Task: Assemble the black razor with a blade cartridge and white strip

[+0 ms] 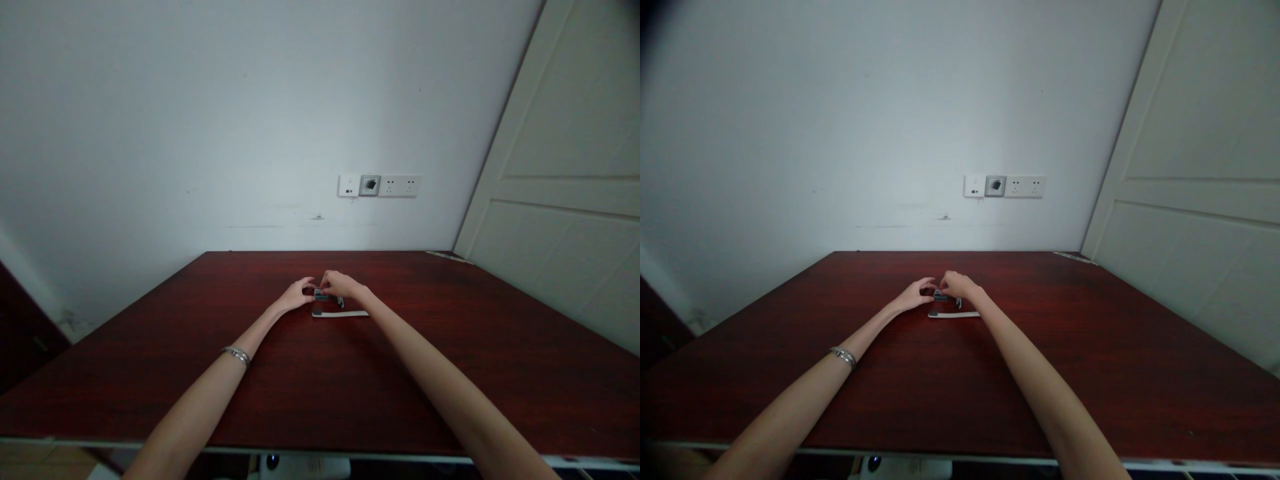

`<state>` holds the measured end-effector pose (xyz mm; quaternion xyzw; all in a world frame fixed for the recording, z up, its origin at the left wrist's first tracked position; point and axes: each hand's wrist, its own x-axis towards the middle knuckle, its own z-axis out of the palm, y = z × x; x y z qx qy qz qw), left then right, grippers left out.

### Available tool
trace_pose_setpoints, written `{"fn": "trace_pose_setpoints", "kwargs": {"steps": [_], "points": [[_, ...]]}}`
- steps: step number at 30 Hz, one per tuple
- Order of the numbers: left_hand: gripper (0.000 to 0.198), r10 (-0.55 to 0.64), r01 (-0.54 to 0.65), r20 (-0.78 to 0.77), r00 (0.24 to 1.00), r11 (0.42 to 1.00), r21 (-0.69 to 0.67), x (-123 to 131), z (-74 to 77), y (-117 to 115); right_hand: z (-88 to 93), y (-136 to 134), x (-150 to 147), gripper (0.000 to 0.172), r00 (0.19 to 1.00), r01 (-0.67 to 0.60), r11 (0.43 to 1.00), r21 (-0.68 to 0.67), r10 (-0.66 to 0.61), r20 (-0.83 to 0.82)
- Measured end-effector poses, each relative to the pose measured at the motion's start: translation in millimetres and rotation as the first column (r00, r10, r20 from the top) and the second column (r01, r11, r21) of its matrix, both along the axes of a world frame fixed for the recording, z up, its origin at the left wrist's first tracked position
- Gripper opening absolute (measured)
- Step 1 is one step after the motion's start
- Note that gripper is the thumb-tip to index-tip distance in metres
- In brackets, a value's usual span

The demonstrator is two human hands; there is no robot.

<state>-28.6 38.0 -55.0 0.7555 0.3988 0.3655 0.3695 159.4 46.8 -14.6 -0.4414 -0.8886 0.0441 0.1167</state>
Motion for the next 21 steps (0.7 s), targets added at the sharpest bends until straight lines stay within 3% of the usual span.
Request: {"fn": "trace_pose_setpoints", "kwargs": {"steps": [21], "points": [[0.059, 0.037, -0.035, -0.027, 0.999, 0.997, 0.071, -2, -8.8, 7, 0.0, -11, -1, 0.016, 1.0, 0.029, 0.998, 0.055, -0.03, 0.005]]}}
